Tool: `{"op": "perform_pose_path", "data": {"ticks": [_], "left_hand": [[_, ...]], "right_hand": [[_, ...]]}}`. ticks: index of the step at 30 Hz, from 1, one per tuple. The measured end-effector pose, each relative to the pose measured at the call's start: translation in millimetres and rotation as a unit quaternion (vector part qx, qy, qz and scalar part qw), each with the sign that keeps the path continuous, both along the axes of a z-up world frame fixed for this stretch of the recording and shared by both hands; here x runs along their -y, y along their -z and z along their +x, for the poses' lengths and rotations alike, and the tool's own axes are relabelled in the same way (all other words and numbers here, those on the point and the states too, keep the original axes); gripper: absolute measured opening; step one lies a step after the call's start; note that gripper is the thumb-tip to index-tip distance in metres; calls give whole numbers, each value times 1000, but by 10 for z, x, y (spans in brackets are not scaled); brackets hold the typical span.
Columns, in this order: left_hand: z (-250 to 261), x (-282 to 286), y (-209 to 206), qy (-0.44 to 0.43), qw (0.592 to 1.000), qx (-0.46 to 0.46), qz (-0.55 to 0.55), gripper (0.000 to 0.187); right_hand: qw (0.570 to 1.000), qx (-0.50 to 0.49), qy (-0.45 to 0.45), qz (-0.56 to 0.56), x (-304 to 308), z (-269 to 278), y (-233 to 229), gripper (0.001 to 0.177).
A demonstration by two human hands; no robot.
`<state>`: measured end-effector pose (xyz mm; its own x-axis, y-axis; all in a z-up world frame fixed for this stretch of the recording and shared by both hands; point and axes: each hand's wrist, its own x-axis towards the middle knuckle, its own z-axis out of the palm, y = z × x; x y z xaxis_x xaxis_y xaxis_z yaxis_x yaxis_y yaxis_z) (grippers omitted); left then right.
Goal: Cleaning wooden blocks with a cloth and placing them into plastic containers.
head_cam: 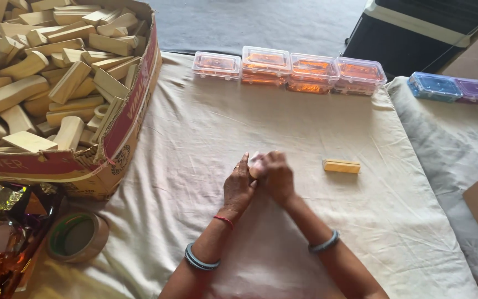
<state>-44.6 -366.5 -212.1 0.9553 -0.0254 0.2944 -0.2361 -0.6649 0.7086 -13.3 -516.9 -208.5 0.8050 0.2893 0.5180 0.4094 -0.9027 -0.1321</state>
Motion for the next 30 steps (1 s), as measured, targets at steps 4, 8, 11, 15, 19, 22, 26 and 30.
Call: {"op": "perform_pose_path", "data": {"ticks": [4, 8, 11, 15, 19, 22, 26, 30], "left_hand": [[34, 2, 89, -4, 999, 24, -26, 86], [-2, -12, -72, 7, 1000, -4, -10, 91], [18, 10, -24, 14, 1000, -2, 22, 90], [41, 19, 108, 28, 999, 41, 14, 82], [-10, -29, -51, 50, 998, 29, -21, 84], [-36, -13, -86, 56, 992, -66, -93, 63], [8, -1, -3, 69, 997, 13, -16, 39], [23, -64, -55, 91, 994, -50, 27, 32]], "right_hand": [[999, -3, -50, -11, -107, -229, -284, 27], [997, -40, 34, 55, 172, 59, -365, 32], [994, -61, 61, 65, 199, 108, -156, 21], [986, -75, -114, 96, -66, -365, -454, 34], [978, 43, -114, 172, 274, -234, -152, 29], [929, -50, -12, 367, 381, -242, -265, 39], [965, -42, -29, 257, 262, -261, -233, 38], [969, -54, -110, 213, 96, -488, -361, 37]]}}
